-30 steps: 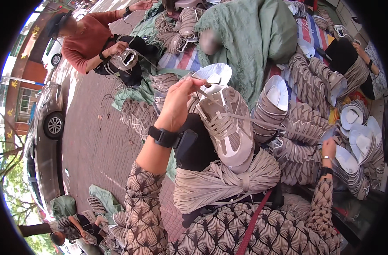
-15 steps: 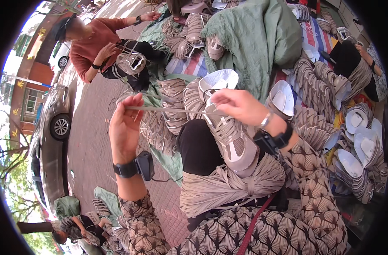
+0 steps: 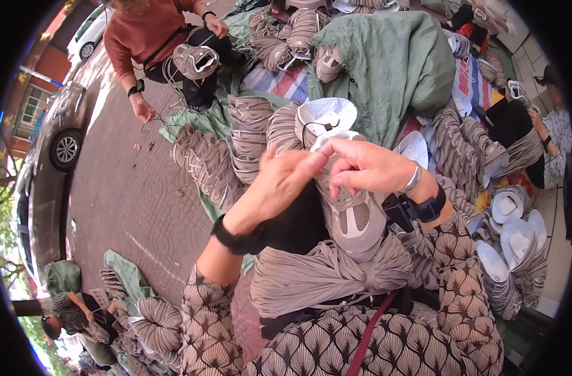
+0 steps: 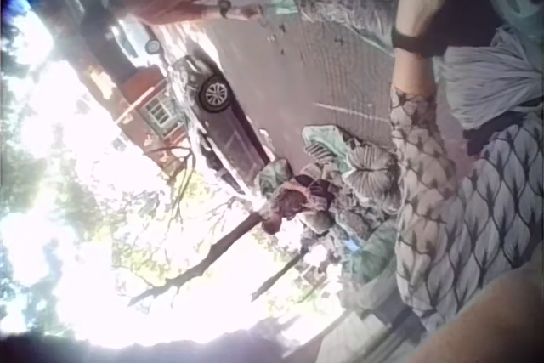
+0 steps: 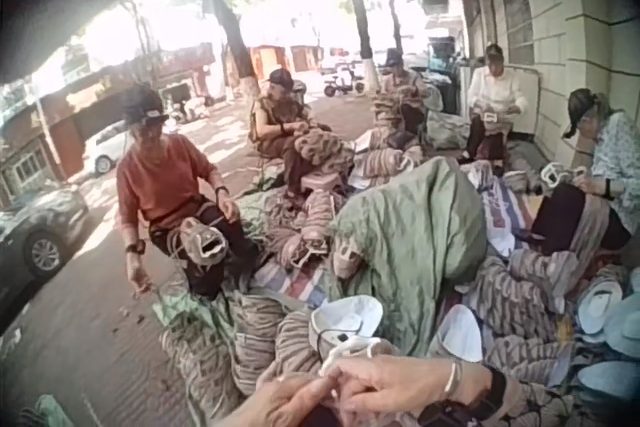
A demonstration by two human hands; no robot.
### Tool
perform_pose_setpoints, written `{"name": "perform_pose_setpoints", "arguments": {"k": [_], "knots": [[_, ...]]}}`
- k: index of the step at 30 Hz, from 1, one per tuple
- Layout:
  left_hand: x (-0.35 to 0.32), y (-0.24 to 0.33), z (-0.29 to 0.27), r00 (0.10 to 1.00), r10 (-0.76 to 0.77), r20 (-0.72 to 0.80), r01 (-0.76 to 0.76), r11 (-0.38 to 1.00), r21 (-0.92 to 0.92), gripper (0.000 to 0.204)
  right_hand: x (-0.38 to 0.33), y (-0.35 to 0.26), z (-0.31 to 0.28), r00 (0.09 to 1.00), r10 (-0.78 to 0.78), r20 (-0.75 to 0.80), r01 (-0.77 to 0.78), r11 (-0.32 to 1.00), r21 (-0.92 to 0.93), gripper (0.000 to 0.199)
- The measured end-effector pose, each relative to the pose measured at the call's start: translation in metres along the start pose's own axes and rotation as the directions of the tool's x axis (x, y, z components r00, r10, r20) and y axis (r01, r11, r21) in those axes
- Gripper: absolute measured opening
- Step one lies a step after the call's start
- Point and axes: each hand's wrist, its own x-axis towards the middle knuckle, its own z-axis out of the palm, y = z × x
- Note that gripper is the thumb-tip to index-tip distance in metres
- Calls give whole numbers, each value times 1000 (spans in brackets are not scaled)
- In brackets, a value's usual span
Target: The person threads a long shoelace through the eyelets of a white Reebok sneaker, pulling the lace through each hole and tightening it. The person works on a single shoe held in their lap, surrounded by many other laced shoes on a tarp.
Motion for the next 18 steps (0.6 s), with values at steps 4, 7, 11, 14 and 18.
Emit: {"name": "perform_pose_setpoints", "arguments": {"k": [4,7,11,14,18], "knots": [[10,5,-9,882,-66,467,294,851,-435,27,-18,-9,-5,1000,11,6,-11,996,94,30],[1,-1,-19,901,-61,429,296,808,-508,27,-31,-4,-12,999,-31,-41,36,989,144,33],[-14,-25,-33,962,28,272,-90,972,219,18,-47,23,-19,968,-161,-194,212,937,278,37],[-39,-49,-34,1000,-1,-10,7,791,612,18,-59,51,-26,919,-289,-268,381,825,417,41],[-56,-56,-34,989,-139,-58,139,692,709,38,-66,53,-19,903,-246,-351,400,780,481,39]]}}
